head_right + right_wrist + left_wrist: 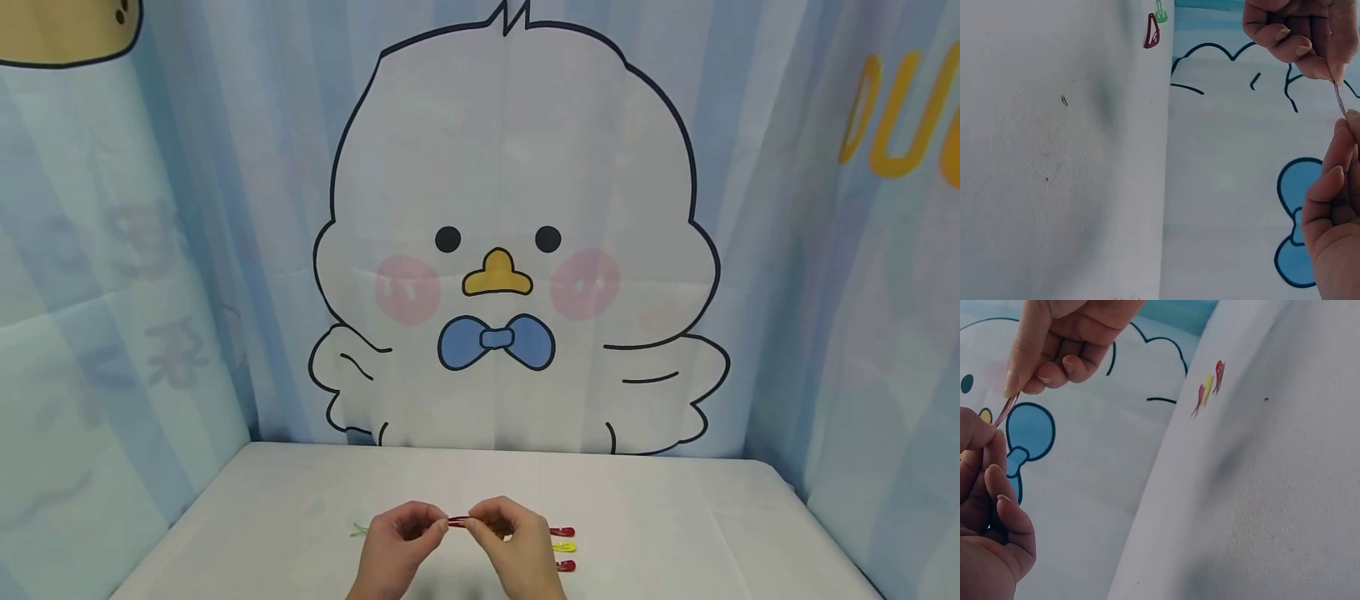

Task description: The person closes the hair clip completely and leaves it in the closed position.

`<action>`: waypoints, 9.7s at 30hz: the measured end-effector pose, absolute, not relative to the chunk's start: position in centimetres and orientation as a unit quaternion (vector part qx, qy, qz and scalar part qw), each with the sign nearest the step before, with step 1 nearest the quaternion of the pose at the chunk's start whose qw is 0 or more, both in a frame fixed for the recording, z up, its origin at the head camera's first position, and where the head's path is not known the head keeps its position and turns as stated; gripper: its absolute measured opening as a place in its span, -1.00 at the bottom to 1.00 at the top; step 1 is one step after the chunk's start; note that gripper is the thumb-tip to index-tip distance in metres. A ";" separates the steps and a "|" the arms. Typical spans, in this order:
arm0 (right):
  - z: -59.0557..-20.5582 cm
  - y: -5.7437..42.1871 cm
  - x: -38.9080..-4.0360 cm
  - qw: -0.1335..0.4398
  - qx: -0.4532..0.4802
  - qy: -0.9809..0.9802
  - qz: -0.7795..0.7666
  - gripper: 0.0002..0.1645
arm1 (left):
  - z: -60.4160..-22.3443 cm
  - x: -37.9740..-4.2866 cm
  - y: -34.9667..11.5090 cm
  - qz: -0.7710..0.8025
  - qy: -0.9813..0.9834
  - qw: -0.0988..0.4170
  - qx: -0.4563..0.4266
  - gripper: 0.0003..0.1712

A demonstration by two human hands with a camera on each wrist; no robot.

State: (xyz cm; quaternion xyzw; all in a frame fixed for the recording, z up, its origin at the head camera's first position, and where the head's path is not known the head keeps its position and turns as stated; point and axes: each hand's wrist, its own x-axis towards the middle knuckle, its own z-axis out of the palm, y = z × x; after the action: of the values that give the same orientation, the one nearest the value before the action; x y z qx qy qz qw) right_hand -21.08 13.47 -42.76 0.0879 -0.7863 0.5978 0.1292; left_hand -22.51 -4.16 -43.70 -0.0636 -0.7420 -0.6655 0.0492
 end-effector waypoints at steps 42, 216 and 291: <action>-43.9 15.5 -22.1 0.319 0.233 -0.798 0.455 -0.67 | -43.4 -24.2 -6.5 -0.649 -0.751 0.040 -0.112 -0.78; -41.3 23.6 -22.2 0.046 0.022 -0.891 0.451 -0.80 | -41.3 -27.2 -15.4 -0.555 -0.815 -0.036 -0.165 -0.82; -42.6 14.6 -20.2 -0.005 0.122 -0.776 0.619 -0.68 | -44.7 -22.3 -5.7 -0.681 -0.712 -0.075 -0.154 -0.81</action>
State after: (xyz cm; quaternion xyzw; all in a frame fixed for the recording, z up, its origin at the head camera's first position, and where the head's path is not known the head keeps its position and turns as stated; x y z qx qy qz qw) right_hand -20.18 14.62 -42.55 0.1222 -0.7757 0.6191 -0.0049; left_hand -22.30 -5.72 -44.74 -0.1540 -0.7119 -0.6810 -0.0754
